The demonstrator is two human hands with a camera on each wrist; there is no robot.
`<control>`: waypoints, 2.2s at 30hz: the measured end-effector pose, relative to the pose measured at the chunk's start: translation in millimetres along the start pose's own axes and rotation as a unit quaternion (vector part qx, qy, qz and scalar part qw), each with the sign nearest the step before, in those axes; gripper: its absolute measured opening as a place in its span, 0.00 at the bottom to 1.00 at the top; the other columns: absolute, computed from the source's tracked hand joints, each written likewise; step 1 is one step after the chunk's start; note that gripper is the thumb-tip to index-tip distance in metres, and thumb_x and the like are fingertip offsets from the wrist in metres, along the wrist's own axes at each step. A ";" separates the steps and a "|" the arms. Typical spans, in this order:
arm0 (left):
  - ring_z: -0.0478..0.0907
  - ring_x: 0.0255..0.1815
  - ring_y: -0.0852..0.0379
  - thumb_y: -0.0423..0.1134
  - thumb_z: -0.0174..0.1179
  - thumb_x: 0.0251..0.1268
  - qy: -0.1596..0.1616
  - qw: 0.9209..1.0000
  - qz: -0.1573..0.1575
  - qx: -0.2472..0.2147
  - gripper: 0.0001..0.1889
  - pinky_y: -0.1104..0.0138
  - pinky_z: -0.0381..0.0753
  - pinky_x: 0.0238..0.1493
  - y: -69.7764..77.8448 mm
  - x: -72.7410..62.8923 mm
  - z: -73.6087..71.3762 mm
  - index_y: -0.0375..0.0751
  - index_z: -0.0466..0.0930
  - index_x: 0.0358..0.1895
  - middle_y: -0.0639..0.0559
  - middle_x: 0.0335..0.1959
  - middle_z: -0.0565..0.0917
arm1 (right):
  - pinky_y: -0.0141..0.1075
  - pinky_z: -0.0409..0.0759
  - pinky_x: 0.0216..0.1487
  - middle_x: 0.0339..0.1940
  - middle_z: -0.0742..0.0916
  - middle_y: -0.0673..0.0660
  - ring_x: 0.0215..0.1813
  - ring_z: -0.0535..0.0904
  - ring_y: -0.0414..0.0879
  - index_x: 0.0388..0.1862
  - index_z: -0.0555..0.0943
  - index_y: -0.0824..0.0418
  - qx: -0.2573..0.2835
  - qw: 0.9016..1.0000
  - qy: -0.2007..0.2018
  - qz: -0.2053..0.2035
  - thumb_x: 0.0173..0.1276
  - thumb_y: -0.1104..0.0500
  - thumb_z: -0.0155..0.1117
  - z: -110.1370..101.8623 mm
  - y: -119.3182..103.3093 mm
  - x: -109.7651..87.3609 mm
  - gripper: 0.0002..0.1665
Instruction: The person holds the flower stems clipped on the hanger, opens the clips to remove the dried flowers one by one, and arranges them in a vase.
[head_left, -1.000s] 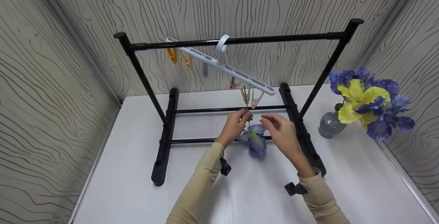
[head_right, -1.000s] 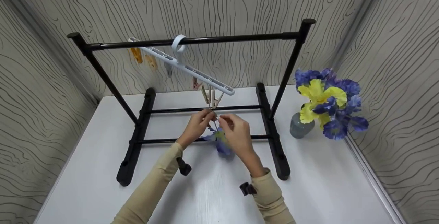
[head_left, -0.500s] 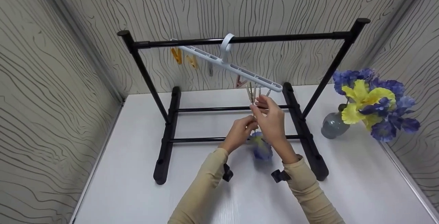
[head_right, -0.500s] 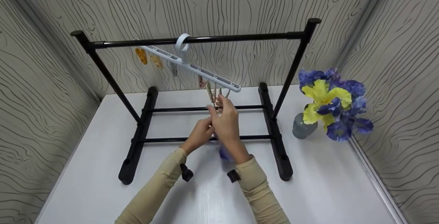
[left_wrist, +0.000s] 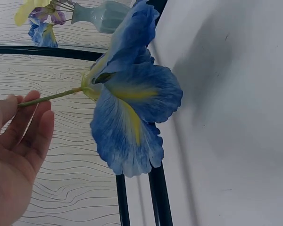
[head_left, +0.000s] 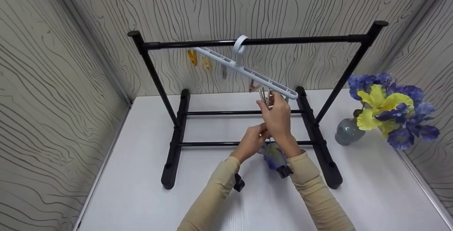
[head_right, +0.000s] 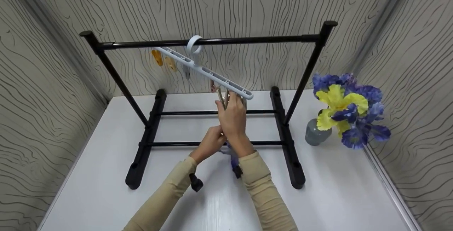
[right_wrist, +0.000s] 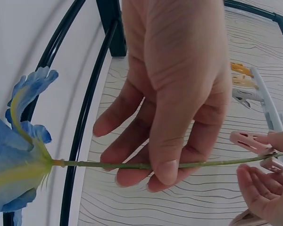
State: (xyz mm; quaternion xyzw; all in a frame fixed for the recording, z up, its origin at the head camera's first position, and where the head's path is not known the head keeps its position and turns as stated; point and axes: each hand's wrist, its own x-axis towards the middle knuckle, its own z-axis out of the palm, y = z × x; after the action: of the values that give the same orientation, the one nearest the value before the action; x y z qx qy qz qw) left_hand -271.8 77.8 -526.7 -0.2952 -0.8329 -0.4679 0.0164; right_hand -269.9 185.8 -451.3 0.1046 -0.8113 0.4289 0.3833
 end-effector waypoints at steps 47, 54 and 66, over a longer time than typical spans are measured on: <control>0.78 0.33 0.70 0.30 0.62 0.74 0.023 0.999 0.046 0.000 0.03 0.76 0.79 0.38 -4.5 -18.0 13.5 0.37 0.85 0.42 0.51 0.34 0.87 | 0.22 0.76 0.38 0.38 0.87 0.64 0.37 0.85 0.53 0.46 0.83 0.73 0.051 0.996 0.073 0.011 0.62 0.68 0.78 4.6 7.2 13.0 0.17; 0.77 0.33 0.70 0.31 0.62 0.74 0.025 0.999 0.045 -0.001 0.03 0.76 0.79 0.37 -4.0 -22.4 12.8 0.36 0.86 0.43 0.52 0.35 0.87 | 0.29 0.78 0.38 0.36 0.86 0.64 0.36 0.84 0.53 0.44 0.82 0.73 0.045 0.996 0.079 -0.002 0.63 0.68 0.77 7.1 10.2 12.8 0.15; 0.80 0.33 0.70 0.33 0.62 0.75 0.038 0.999 -0.013 0.011 0.05 0.74 0.80 0.37 -5.6 -50.1 -7.6 0.38 0.87 0.45 0.56 0.34 0.88 | 0.38 0.70 0.31 0.27 0.79 0.62 0.28 0.74 0.50 0.33 0.77 0.72 0.024 0.994 0.078 -0.069 0.64 0.72 0.72 15.0 15.1 13.5 0.10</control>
State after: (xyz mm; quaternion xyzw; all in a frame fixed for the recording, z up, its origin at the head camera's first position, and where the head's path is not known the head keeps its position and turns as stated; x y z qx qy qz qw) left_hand -235.1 45.8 -541.9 -0.2666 -0.8407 -0.4692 0.0451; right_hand -294.6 185.5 -456.1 0.1352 -0.7591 0.4278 0.4717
